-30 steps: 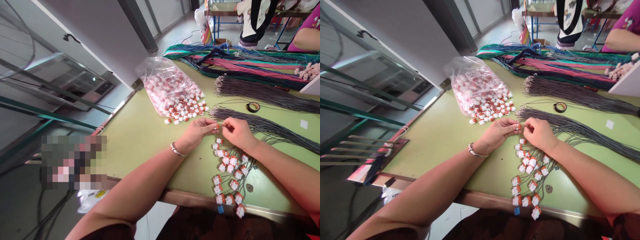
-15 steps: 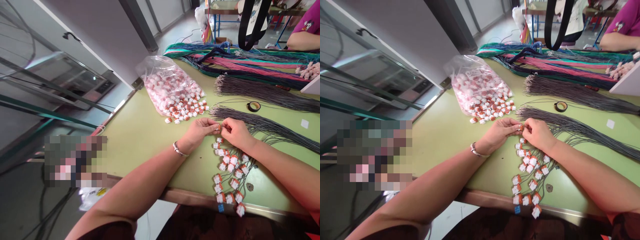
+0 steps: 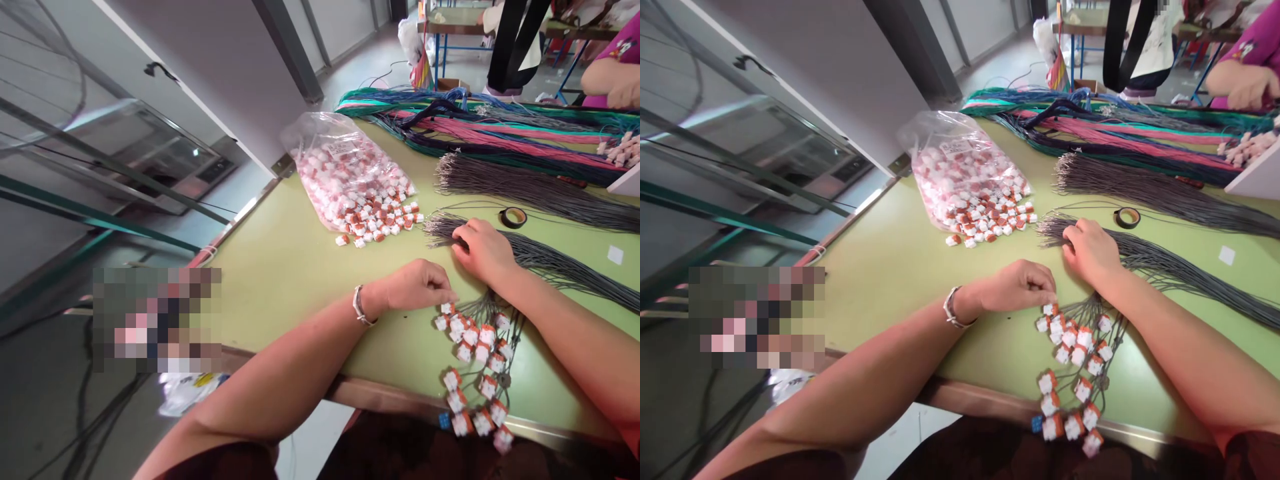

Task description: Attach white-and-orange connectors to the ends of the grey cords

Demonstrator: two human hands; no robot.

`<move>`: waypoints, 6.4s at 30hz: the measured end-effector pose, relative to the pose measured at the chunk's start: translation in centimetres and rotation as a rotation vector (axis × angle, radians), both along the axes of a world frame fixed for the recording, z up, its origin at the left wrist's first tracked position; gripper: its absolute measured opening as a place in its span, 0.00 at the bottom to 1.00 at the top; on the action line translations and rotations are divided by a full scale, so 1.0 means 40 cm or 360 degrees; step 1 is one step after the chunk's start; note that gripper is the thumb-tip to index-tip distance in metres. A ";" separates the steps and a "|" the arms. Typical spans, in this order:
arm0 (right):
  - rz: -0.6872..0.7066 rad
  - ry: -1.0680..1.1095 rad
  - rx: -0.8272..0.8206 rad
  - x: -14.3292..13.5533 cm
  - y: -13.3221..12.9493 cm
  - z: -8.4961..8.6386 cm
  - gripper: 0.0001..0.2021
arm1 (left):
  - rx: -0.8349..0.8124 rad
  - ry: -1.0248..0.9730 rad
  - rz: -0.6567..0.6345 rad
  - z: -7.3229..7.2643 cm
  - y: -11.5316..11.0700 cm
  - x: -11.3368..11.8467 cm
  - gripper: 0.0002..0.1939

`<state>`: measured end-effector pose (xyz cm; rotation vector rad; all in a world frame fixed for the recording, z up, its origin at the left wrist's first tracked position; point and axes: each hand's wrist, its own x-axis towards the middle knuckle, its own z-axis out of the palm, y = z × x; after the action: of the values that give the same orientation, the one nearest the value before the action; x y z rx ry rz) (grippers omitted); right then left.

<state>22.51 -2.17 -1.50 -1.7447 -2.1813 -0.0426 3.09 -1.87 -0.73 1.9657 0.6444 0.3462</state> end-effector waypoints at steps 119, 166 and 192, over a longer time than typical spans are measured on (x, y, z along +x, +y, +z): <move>0.0044 0.1469 -0.0427 -0.028 -0.029 0.026 0.05 | -0.0947 -0.0950 0.1025 -0.035 0.026 0.032 0.10; -0.0053 0.1929 -0.0608 -0.033 -0.022 0.014 0.07 | 0.1250 0.0774 0.1048 -0.030 0.135 -0.077 0.06; 0.0072 0.1609 -0.0606 -0.025 -0.035 0.024 0.10 | -0.0608 -0.0495 0.0927 -0.017 0.027 0.022 0.07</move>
<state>21.50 -3.58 -0.52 -1.3855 -1.4926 1.0746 3.98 -0.79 -1.42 1.2989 0.9888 0.8024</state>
